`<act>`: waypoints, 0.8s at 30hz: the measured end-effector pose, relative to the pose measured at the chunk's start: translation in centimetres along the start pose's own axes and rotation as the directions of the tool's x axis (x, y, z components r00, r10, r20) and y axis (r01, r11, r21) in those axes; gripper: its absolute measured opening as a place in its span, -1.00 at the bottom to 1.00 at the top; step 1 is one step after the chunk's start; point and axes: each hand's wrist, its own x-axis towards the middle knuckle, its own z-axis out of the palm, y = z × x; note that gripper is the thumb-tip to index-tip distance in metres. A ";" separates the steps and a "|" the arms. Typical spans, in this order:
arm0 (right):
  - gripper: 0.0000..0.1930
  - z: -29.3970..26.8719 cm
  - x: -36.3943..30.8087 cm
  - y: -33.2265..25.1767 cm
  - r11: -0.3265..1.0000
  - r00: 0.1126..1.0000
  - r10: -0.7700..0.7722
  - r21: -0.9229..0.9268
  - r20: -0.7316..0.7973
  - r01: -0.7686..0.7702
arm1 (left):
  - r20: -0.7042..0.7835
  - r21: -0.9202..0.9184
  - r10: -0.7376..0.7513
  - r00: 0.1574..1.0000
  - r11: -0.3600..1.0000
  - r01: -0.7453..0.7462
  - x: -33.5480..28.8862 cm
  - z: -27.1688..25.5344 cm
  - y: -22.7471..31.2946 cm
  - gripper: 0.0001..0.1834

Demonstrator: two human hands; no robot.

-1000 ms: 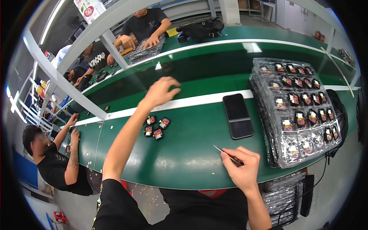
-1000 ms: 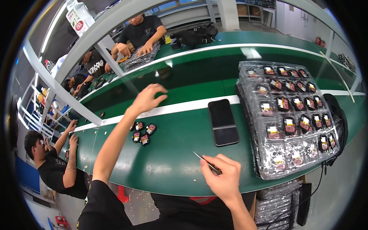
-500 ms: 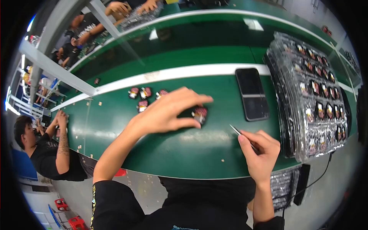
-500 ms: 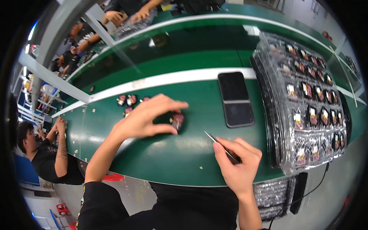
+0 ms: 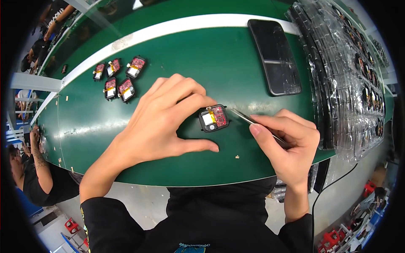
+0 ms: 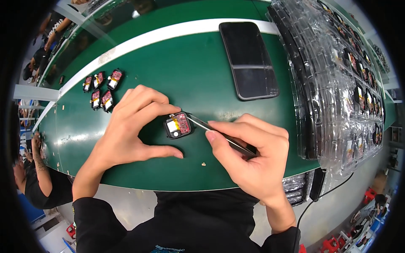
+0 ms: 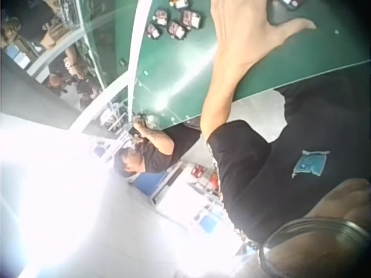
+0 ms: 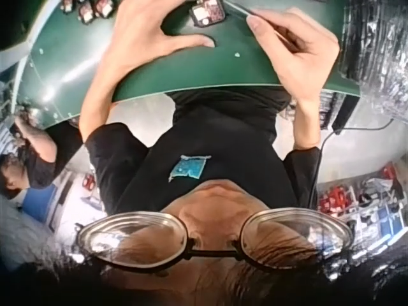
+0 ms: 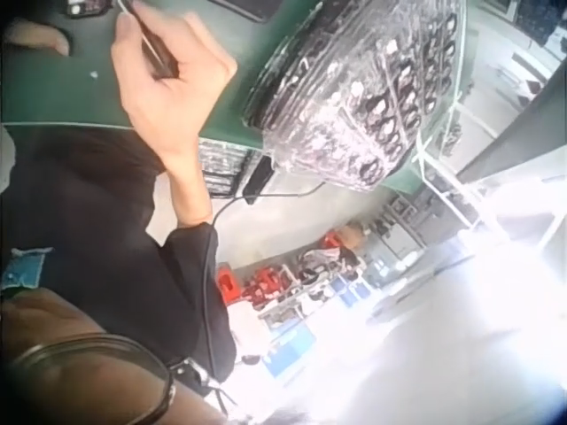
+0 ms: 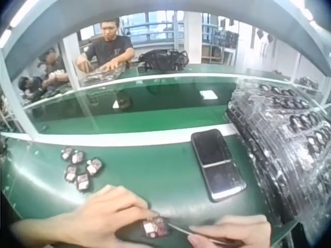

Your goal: Assemble internal components of smartwatches using tweezers on a factory production line.

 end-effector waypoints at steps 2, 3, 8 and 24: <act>-0.84 0.0 0.4 0.1 1.000 0.999 0.009 0.029 0.033 -0.010 | 0.024 -0.028 -0.004 1.000 1.000 0.004 -0.2 0.0 0.0 -0.37; -0.84 0.0 0.5 0.1 0.998 0.998 0.007 0.059 0.057 -0.010 | 0.030 -0.038 -0.012 0.999 0.999 0.013 -0.2 0.0 0.1 -0.37; -0.85 0.1 0.6 0.9 0.978 0.991 0.068 0.189 0.118 -0.090 | 0.097 -0.177 -0.030 0.995 0.983 0.047 -0.3 -0.3 0.4 -0.38; -0.82 0.8 0.4 0.9 0.987 0.978 -0.115 -0.089 0.174 0.132 | 0.117 -0.235 0.066 0.991 0.971 -0.037 0.0 -0.1 -1.2 -0.26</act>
